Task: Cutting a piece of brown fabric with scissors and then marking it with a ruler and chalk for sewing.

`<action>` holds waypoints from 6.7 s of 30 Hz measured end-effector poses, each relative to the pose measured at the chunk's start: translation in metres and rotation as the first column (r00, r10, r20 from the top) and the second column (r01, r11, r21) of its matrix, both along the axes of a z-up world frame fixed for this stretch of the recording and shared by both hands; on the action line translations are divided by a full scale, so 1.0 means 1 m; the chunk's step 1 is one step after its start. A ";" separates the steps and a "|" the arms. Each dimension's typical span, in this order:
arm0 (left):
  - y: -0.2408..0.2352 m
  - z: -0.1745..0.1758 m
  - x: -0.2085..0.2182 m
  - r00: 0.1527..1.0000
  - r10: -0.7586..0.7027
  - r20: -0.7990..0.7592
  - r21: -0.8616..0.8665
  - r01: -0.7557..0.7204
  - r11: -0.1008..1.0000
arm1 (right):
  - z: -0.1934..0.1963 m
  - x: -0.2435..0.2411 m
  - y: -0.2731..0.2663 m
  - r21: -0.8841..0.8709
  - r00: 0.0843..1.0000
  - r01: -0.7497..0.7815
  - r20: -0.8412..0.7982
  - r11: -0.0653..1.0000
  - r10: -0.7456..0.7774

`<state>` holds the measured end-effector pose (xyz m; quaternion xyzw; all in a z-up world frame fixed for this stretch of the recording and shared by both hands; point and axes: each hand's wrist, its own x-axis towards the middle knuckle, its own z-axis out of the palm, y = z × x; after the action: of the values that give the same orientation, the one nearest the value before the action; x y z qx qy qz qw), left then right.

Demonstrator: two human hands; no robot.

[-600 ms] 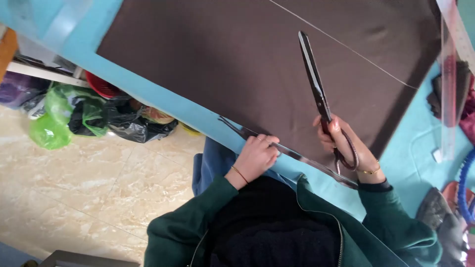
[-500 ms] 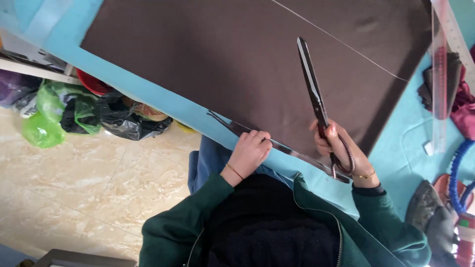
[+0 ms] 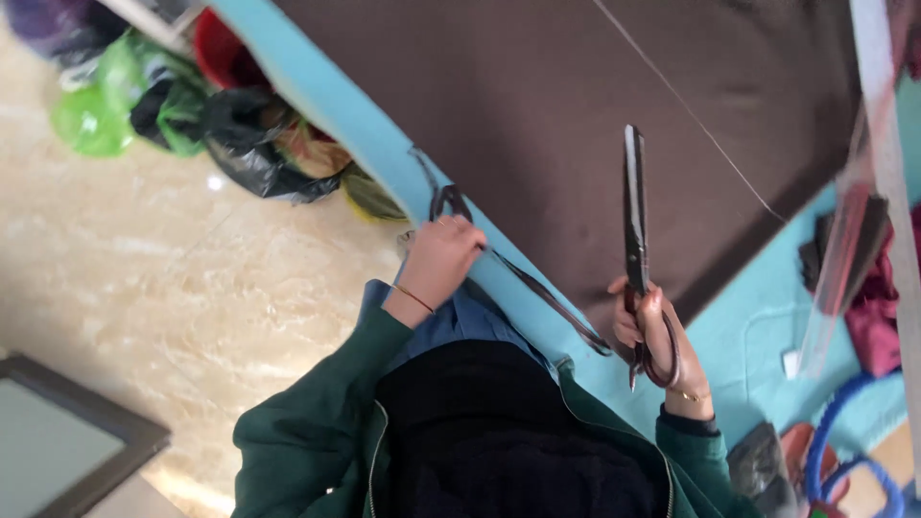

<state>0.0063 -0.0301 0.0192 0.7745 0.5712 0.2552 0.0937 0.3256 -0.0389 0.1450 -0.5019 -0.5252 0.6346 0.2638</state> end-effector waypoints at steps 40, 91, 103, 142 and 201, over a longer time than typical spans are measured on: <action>0.227 -0.144 -0.510 0.113 0.641 0.759 -0.382 -0.720 0.579 | -0.016 -0.217 0.044 -0.318 0.970 0.239 0.026 0.918 -0.243; 0.070 0.011 0.321 0.815 -0.472 -0.335 -0.103 0.467 0.878 | -0.001 0.398 0.114 -0.568 0.944 -0.176 0.135 0.804 0.302; 0.070 0.018 0.319 0.779 -0.482 -0.400 -0.133 0.471 0.872 | -0.067 0.412 0.138 -0.456 0.818 -0.395 0.220 0.797 0.531; 0.071 0.020 0.318 0.771 -0.492 -0.405 -0.145 0.476 0.867 | -0.042 0.351 0.157 -0.378 0.761 -0.434 0.332 0.818 0.557; 0.065 0.008 0.328 0.789 -0.468 -0.398 -0.150 0.447 0.882 | -0.024 0.213 0.243 -0.176 0.750 -0.534 0.352 0.827 0.559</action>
<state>0.3344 0.0346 0.0269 0.9236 0.3789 0.0374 0.0452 0.5385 0.2039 0.1213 -0.4501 -0.6697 0.5876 -0.0592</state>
